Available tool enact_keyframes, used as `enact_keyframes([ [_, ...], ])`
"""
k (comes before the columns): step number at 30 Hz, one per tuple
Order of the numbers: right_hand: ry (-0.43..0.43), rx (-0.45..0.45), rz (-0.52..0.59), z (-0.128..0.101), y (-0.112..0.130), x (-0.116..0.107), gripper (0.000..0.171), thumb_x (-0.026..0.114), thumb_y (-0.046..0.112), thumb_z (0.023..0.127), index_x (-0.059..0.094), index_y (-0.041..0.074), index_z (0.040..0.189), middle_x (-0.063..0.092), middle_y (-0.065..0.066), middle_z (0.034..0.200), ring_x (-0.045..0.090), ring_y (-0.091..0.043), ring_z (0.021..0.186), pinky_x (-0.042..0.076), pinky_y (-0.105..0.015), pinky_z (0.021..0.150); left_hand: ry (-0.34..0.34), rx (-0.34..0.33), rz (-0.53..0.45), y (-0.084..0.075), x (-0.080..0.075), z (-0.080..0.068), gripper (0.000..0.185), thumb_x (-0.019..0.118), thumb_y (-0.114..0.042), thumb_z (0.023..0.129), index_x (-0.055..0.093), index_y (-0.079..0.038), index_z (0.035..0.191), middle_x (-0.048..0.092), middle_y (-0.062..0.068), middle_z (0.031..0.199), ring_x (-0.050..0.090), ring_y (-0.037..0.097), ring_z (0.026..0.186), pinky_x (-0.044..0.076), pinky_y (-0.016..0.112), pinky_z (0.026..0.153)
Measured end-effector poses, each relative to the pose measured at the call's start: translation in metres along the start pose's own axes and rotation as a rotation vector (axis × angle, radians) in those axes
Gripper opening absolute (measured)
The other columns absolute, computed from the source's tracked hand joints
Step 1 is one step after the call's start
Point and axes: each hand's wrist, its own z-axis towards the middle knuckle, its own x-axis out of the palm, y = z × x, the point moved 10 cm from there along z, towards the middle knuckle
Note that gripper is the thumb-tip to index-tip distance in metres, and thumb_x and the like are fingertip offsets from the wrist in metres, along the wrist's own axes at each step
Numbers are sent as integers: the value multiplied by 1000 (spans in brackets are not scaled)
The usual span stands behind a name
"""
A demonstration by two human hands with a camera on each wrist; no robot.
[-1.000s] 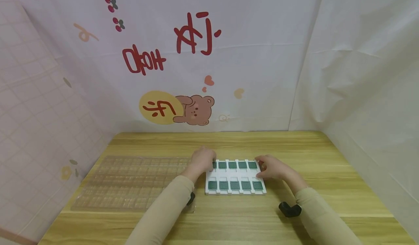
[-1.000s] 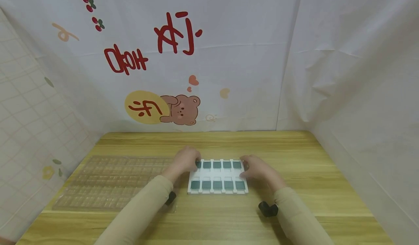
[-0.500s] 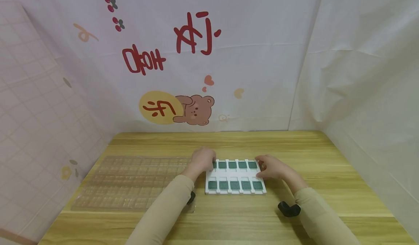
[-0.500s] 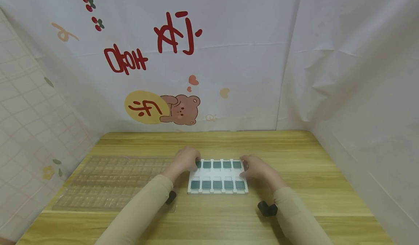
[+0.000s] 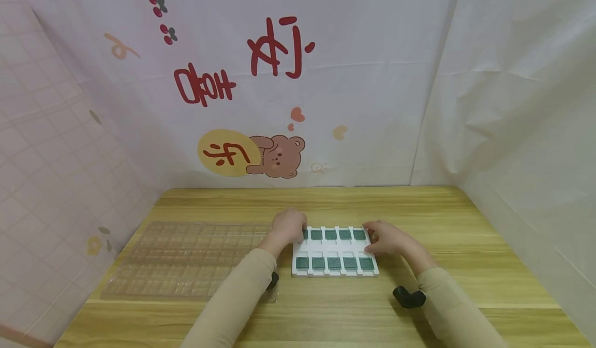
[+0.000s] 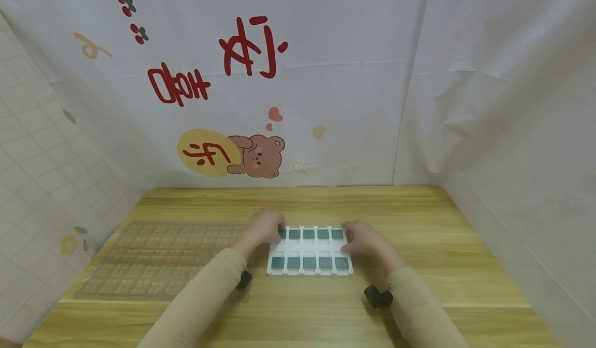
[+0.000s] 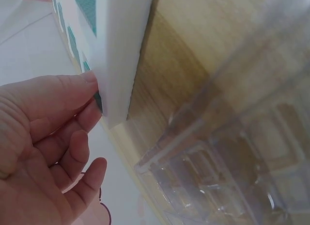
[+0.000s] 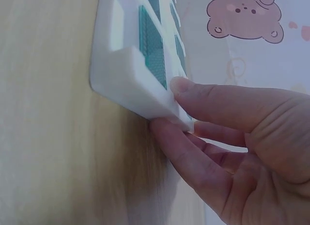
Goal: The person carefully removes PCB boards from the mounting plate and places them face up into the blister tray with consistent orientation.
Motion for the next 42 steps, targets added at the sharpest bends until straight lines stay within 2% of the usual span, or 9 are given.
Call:
enact_keyframes([
  [4,1,3,4,-1,2,0,66,82,10,79,51,-12,133,58,-15,109,56,-25,92,48,-44,86,6,-11,-13,1,0,0,17,84,-8,72,75,-14,85,66,-5,82,56,18,82,49,38,78],
  [24,-9,9,-15,-2,4,1,65,82,10,78,53,-11,132,58,-14,106,55,-24,90,49,-43,84,15,-19,-100,5,-1,-6,18,81,-3,72,72,-14,83,65,-5,83,54,17,78,48,39,74],
  [31,-7,49,-8,-2,2,1,65,81,10,80,52,-10,134,57,-14,109,54,-24,91,48,-43,85,12,-34,-122,8,-1,-6,20,82,-3,71,74,-14,86,67,-5,87,56,17,82,49,41,79],
  [42,-7,26,-6,-4,5,-1,65,81,9,79,51,-12,133,57,-15,108,54,-24,90,48,-42,84,-12,-18,-186,5,-5,-8,20,80,-7,75,76,-14,94,70,-4,93,61,19,90,49,44,87],
])
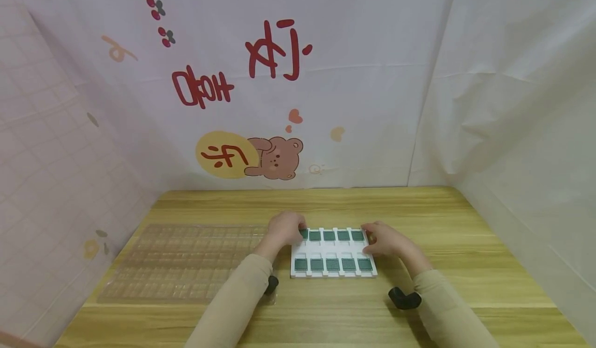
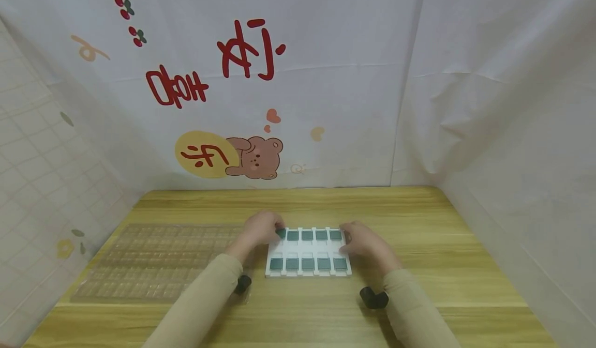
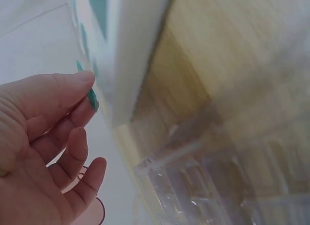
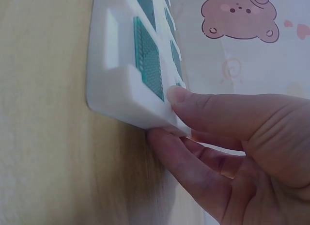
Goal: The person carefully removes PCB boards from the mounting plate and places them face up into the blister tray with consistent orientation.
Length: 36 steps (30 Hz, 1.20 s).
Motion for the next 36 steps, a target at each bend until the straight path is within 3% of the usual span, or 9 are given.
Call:
enact_keyframes([
  [17,4,5,2,-2,-1,0,65,81,9,80,51,-12,133,57,-14,107,53,-24,89,48,-41,82,-45,67,-46,-2,-12,-17,23,81,-9,78,75,-8,100,70,3,98,61,22,94,49,42,89],
  [32,7,23,4,1,-2,2,66,81,10,81,50,-11,135,55,-17,111,54,-25,90,50,-41,83,-119,139,-85,17,-33,-32,17,79,-5,76,75,-11,92,69,1,93,60,19,88,51,40,82],
  [36,5,30,-5,2,-4,2,65,80,10,81,50,-10,136,55,-17,112,53,-25,91,49,-42,85,-112,110,-95,27,-37,-35,19,78,-4,75,75,-13,92,68,-1,93,59,17,86,51,39,81],
])
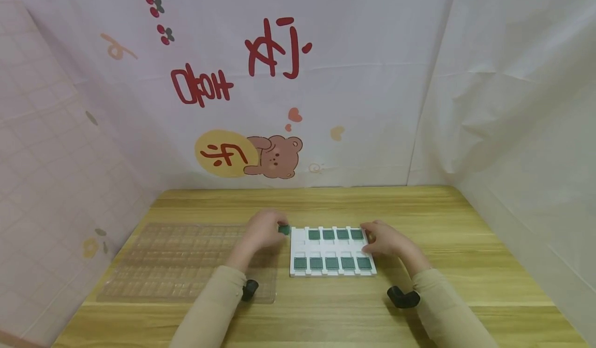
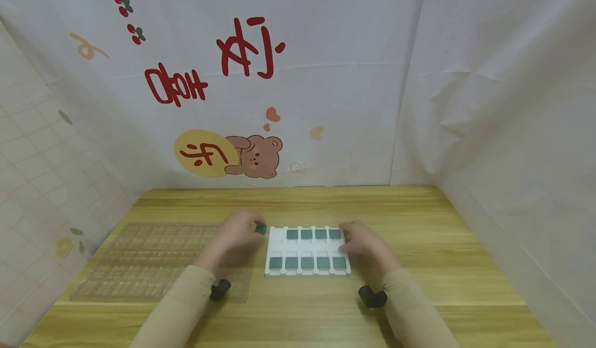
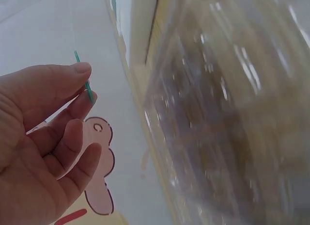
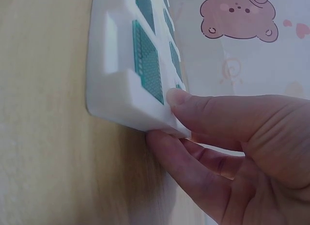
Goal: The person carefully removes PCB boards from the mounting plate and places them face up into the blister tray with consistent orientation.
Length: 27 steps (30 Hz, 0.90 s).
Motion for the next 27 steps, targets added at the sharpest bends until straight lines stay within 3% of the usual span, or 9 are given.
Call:
enact_keyframes([
  [8,3,-10,7,0,1,0,66,80,9,81,49,-11,135,55,-17,112,53,-25,92,48,-42,84,-13,4,33,15,-13,-6,18,76,1,78,75,-11,92,69,-1,91,59,17,84,52,39,79],
  [13,2,0,8,0,-1,0,66,80,10,81,50,-10,136,55,-15,112,52,-25,93,48,-42,86,8,-35,45,28,-19,-10,16,76,-1,78,74,-9,92,68,0,92,58,19,86,51,41,82],
  [19,4,2,44,0,-2,1,67,80,7,81,48,-11,136,54,-17,113,53,-25,92,52,-36,78,40,-81,12,43,-24,-16,15,72,2,77,73,-9,88,66,1,88,55,20,83,49,41,79],
  [27,0,-1,33,0,-2,-1,67,80,8,81,48,-11,137,55,-17,113,53,-25,92,50,-39,82,42,-32,49,55,-31,-20,13,70,2,75,71,-8,83,65,3,85,53,20,79,47,38,72],
])
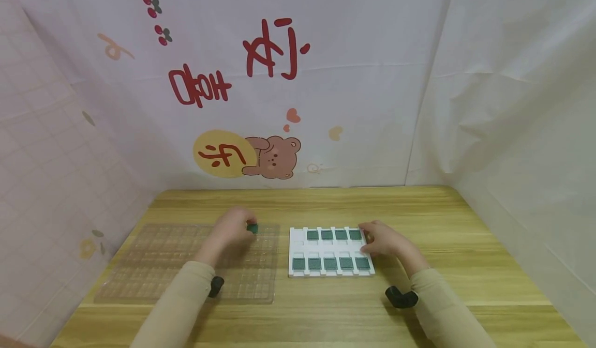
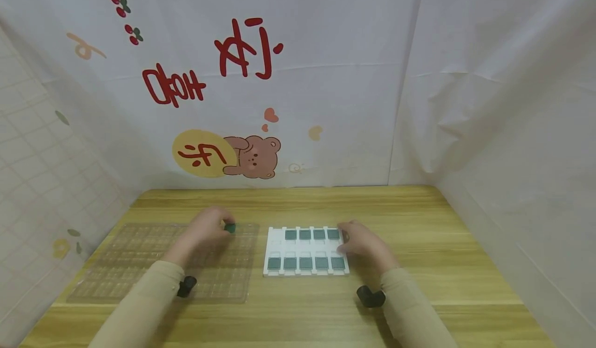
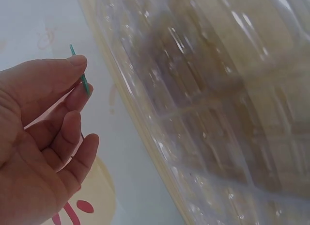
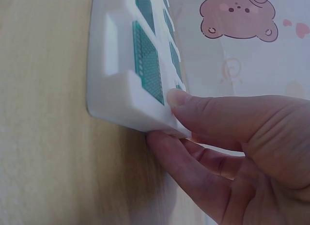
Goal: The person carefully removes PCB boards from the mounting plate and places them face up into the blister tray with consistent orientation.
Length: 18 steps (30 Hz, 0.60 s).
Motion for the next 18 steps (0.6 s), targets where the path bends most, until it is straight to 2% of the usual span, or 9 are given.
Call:
enact_keyframes([
  [7,2,17,-19,0,0,1,67,81,9,81,49,-9,137,55,-15,113,53,-24,91,49,-40,83,3,-25,33,14,-3,0,14,72,-1,78,72,-10,88,67,2,91,58,22,87,50,44,79],
  [13,4,18,-20,-1,1,0,68,81,10,81,49,-9,137,55,-16,114,53,-24,90,49,-40,82,24,-41,36,24,-2,2,12,70,1,79,71,-9,85,65,2,85,54,21,81,48,41,76],
  [18,2,15,-27,-1,0,1,67,81,10,81,50,-9,137,55,-16,115,53,-23,90,48,-40,83,44,-35,59,28,-2,4,11,73,2,80,72,-7,87,67,3,86,56,20,80,51,42,78],
])
